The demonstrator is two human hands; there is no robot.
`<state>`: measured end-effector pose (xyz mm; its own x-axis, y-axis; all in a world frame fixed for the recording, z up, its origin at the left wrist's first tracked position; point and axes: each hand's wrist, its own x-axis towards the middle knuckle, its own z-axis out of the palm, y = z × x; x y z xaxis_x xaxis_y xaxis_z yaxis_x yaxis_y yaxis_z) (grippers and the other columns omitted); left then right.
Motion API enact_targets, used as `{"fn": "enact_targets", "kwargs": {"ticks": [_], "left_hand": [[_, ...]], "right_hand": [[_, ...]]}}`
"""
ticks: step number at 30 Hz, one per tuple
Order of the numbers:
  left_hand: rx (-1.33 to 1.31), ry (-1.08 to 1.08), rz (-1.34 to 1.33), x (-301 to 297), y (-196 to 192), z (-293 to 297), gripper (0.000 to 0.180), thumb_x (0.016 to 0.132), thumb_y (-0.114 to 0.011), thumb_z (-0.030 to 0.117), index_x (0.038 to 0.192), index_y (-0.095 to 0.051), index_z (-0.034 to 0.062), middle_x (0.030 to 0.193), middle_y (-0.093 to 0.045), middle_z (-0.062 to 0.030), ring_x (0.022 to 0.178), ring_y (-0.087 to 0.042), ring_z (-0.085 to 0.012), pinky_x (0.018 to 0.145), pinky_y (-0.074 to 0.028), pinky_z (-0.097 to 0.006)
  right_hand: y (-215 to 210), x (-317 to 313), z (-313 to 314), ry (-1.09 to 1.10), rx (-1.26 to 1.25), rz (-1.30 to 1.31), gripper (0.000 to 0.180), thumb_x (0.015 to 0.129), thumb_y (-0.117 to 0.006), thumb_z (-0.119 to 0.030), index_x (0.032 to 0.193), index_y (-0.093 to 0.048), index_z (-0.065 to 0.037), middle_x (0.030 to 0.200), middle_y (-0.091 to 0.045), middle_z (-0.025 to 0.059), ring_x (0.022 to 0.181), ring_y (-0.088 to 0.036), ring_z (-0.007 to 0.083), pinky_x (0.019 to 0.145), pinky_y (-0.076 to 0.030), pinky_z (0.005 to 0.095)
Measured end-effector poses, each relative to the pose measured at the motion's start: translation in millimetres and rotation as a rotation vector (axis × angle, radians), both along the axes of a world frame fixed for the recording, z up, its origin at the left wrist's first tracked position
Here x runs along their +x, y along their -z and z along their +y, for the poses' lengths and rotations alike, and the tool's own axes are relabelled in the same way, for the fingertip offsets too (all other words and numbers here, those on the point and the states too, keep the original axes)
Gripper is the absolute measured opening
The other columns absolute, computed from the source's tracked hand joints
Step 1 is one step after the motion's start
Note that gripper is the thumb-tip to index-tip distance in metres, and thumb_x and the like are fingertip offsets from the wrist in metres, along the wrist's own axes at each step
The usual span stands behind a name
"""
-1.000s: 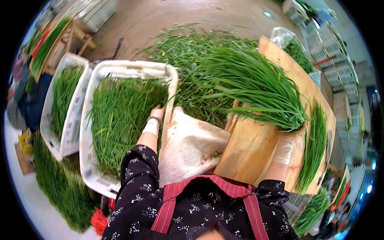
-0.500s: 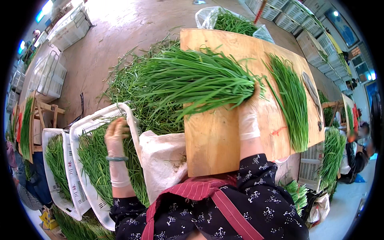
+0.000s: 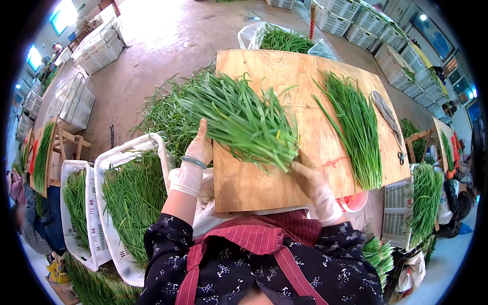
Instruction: The person bundles long green vegetables by hand and secures them with a red tie on a wooden table before placing the bundle into a white crate.
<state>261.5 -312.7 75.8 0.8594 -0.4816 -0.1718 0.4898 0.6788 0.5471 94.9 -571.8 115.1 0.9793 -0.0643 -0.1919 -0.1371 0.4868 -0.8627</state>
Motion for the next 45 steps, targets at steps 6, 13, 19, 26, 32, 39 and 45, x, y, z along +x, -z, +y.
{"fn": "enact_targets", "kwargs": {"ticks": [6,13,19,26,32,39,45], "left_hand": [[-0.012,-0.088,0.027,-1.7,-9.5,1.3,0.065,0.076,-0.067,0.037,0.126,-0.040,0.0050,0.128,-0.043,-0.0088,0.116,-0.041,-0.0234,0.101,-0.032,-0.037],[0.003,-0.002,-0.013,6.0,7.4,1.0,0.074,0.078,-0.055,0.053,0.132,-0.030,0.0081,0.134,-0.036,-0.0104,0.121,-0.036,-0.0272,0.102,-0.029,-0.042],[-0.055,0.006,-0.006,5.9,4.4,0.9,0.075,0.077,-0.058,0.052,0.131,-0.032,0.0068,0.134,-0.036,-0.0085,0.122,-0.033,-0.0236,0.102,-0.027,-0.038],[0.006,-0.004,0.088,11.1,-3.9,-7.9,0.049,0.080,-0.065,0.029,0.119,-0.048,0.0037,0.114,-0.053,-0.0074,0.102,-0.051,-0.0187,0.090,-0.041,-0.032],[0.111,-0.191,-0.276,-12.4,-93.0,-28.9,0.040,0.077,-0.062,0.010,0.114,-0.051,0.0028,0.108,-0.057,-0.0076,0.098,-0.054,-0.0186,0.088,-0.043,-0.032],[0.264,-0.192,-0.795,-42.3,-216.2,-60.8,0.044,0.067,-0.069,-0.001,0.108,-0.055,0.0036,0.098,-0.062,-0.0064,0.089,-0.058,-0.0173,0.081,-0.047,-0.028],[0.612,0.151,-0.934,-56.6,-240.4,-62.1,0.049,0.064,-0.074,0.004,0.109,-0.053,0.0025,0.095,-0.061,-0.0057,0.087,-0.058,-0.0149,0.076,-0.048,-0.027]], "right_hand": [[-61.6,19.0,-91.4,-0.137,-0.692,0.220,0.064,0.079,-0.060,-0.039,0.127,-0.040,-0.002,0.122,-0.049,0.0116,0.109,-0.048,0.0200,0.092,-0.036,0.0316],[-51.6,173.4,-102.4,-0.384,-1.004,0.508,0.080,0.075,-0.046,-0.067,0.121,-0.047,-0.001,0.115,-0.053,0.0132,0.103,-0.052,0.0218,0.085,-0.043,0.0339],[-70.3,225.3,32.8,-0.625,-1.280,-0.147,0.079,0.073,-0.052,-0.063,0.121,-0.047,-0.001,0.113,-0.056,0.0155,0.101,-0.054,0.0233,0.088,-0.041,0.0331],[-70.9,210.0,100.2,-0.909,-1.293,0.012,0.082,0.056,-0.077,-0.043,0.119,-0.046,0.001,0.109,-0.057,0.0162,0.098,-0.055,0.0231,0.086,-0.043,0.0320],[-96.5,168.6,85.0,-0.515,-0.938,-0.396,0.088,0.048,-0.083,-0.034,0.116,-0.044,0.005,0.102,-0.058,0.0203,0.095,-0.057,0.0271,0.084,-0.045,0.0313],[-187.0,106.7,58.7,-0.248,-0.694,-0.696,0.068,0.054,-0.082,-0.015,0.111,-0.049,0.001,0.096,-0.061,0.0119,0.088,-0.058,0.0177,0.081,-0.047,0.0291],[-184.8,89.9,25.0,-0.261,-0.644,-0.726,0.066,0.054,-0.083,-0.016,0.111,-0.052,-0.001,0.102,-0.060,0.0086,0.094,-0.056,0.0161,0.083,-0.046,0.0298]]}}
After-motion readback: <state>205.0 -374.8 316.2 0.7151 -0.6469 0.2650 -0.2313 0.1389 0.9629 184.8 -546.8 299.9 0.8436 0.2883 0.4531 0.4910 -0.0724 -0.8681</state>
